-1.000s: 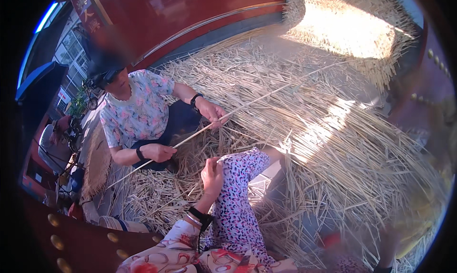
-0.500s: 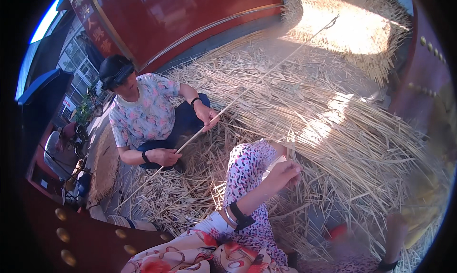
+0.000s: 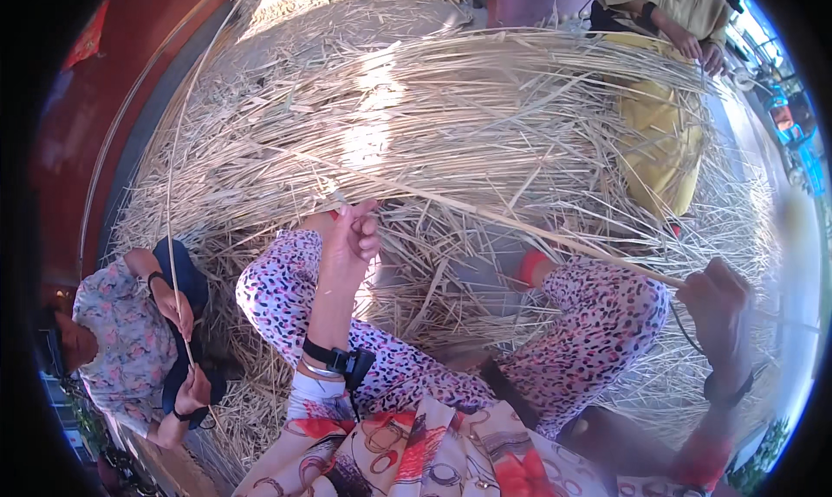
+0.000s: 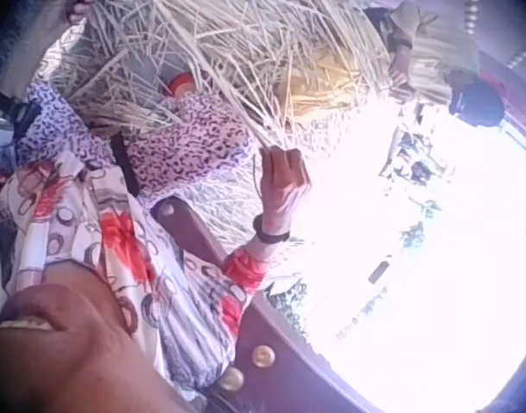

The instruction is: The recorder is weaving or processing long strands of straw along with other people.

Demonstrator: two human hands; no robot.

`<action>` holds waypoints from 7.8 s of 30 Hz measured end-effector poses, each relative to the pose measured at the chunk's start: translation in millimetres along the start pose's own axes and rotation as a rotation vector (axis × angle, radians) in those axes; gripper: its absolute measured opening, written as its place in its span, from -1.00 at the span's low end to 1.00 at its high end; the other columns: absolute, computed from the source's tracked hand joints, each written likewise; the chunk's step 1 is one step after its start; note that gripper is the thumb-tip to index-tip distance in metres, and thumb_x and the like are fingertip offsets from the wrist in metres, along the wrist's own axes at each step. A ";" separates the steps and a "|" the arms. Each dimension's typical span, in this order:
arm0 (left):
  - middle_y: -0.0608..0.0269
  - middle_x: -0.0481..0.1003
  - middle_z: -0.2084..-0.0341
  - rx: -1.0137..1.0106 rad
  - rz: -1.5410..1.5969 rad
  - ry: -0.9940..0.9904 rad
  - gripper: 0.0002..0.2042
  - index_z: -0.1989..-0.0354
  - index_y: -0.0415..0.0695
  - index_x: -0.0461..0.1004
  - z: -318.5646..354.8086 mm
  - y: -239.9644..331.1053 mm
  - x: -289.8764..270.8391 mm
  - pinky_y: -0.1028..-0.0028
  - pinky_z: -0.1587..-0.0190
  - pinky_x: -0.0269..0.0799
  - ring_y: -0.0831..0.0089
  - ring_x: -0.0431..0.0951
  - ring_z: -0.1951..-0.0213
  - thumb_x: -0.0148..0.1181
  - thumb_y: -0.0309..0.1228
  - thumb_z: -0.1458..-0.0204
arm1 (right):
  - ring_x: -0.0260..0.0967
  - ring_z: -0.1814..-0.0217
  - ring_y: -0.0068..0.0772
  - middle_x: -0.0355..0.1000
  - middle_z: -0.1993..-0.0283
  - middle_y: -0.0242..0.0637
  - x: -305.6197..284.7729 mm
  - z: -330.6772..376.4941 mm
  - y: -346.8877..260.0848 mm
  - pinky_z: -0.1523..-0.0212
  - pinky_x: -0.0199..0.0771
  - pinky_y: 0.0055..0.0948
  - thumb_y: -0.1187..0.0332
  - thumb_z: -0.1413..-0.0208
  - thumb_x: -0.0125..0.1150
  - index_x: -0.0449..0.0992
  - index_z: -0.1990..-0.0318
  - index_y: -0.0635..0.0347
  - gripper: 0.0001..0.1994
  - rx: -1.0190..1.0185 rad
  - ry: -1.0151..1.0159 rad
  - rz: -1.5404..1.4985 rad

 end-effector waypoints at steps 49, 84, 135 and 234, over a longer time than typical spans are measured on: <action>0.22 0.47 0.63 -0.070 0.060 0.048 -0.92 0.41 -0.11 0.38 -57.0 -66.6 88.1 0.65 0.74 0.13 0.50 0.46 0.63 0.13 -0.43 -0.08 | 0.29 0.53 -0.27 0.31 0.51 -0.23 76.8 -148.1 -40.8 0.49 0.26 -0.36 0.44 0.04 0.24 0.44 0.47 0.28 -0.88 0.134 0.240 -0.558; 0.24 0.52 0.64 0.117 -0.020 -0.317 -0.89 0.37 -0.04 0.32 -34.5 -56.9 135.5 0.72 0.69 0.25 0.60 0.50 0.65 0.04 -0.34 -0.17 | 0.28 0.58 -0.45 0.26 0.61 -0.27 138.0 -139.9 -84.7 0.54 0.24 -0.48 0.57 0.20 0.22 0.43 0.53 0.34 -0.93 -0.117 -0.176 -0.826; 0.07 0.57 0.48 0.011 0.119 -0.147 -0.90 0.32 -0.14 0.41 -37.0 -46.4 97.9 0.63 0.66 0.32 0.43 0.60 0.52 0.06 -0.38 -0.13 | 0.02 0.61 -0.78 0.17 0.68 -0.56 104.1 -160.3 29.3 0.60 0.02 -0.64 0.21 -0.20 0.05 0.45 0.50 0.23 -0.68 0.317 0.392 -0.901; 0.40 0.44 0.62 0.061 0.062 0.084 -0.79 0.41 -0.06 0.38 -40.4 -50.2 65.2 0.68 0.67 0.22 0.66 0.42 0.63 0.07 -0.21 -0.15 | 0.28 0.19 -0.04 0.34 0.34 -0.09 165.3 -93.0 -18.4 0.14 0.26 -0.21 0.27 -0.01 0.23 0.50 0.17 0.18 -0.74 -0.138 -0.320 -0.290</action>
Point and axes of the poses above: each hand's wrist, its own z-axis away from the middle knuckle, its own x-axis out of the palm, y = z × x, the point moved 9 cm from there along -z, towards the middle knuckle
